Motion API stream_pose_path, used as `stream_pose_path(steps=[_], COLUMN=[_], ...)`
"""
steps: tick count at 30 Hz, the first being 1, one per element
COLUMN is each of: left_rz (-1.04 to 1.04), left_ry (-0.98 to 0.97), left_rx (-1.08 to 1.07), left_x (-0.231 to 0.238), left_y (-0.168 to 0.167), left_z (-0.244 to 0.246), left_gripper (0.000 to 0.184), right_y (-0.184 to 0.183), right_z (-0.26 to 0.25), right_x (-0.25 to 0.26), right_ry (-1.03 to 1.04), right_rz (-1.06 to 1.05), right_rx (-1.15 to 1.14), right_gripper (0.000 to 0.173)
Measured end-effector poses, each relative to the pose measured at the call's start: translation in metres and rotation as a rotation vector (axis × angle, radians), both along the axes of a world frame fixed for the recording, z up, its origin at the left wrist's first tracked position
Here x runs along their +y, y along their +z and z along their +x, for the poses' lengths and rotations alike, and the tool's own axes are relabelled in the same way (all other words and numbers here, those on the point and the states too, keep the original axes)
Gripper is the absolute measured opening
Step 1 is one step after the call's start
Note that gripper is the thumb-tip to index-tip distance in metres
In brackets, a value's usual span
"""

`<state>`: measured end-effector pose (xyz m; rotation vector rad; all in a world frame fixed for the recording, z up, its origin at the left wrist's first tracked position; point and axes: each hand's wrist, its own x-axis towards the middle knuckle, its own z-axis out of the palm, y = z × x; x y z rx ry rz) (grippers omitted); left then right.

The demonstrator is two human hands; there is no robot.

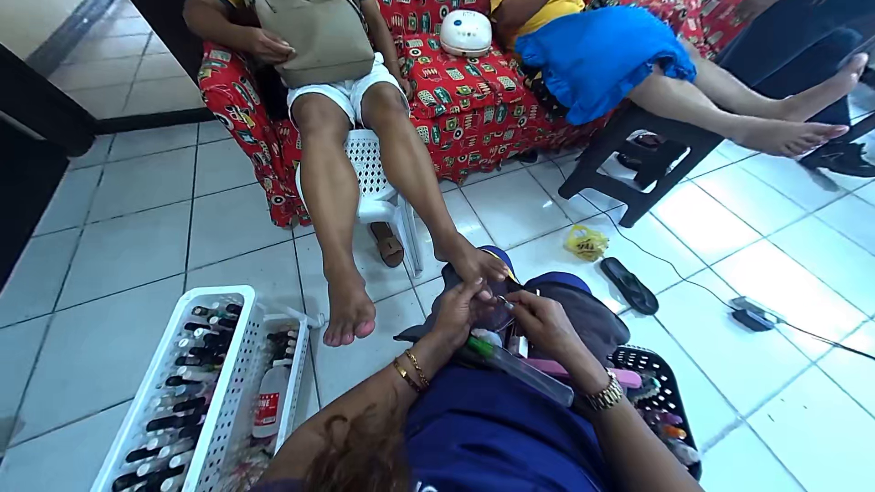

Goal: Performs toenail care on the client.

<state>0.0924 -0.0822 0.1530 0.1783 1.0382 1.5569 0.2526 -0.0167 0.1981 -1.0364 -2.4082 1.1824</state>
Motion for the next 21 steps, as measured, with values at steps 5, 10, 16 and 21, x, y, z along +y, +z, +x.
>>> stream_pose_path(steps=[5,10,16,21], left_rz=[0.000,-0.003,-0.013,-0.023], left_ry=[0.006,-0.011,-0.011,-0.017], left_rx=[0.010,-0.003,-0.011,-0.001], left_x=[0.000,0.001,0.000,0.000], left_y=[0.000,-0.001,0.000,0.002], left_z=[0.001,-0.001,-0.001,0.000], left_gripper=[0.021,0.021,0.020,0.021], right_y=[-0.002,-0.011,-0.015,-0.006], right_z=[-0.003,-0.002,0.001,-0.002], right_x=[-0.004,0.002,0.012,0.005], right_ry=[-0.020,-0.011,0.019,-0.018], right_rz=[0.001,-0.108,-0.290,-0.141], right_rx=[-0.014,0.103,0.064,0.029], right_gripper=[0.031,0.036,0.026,0.019])
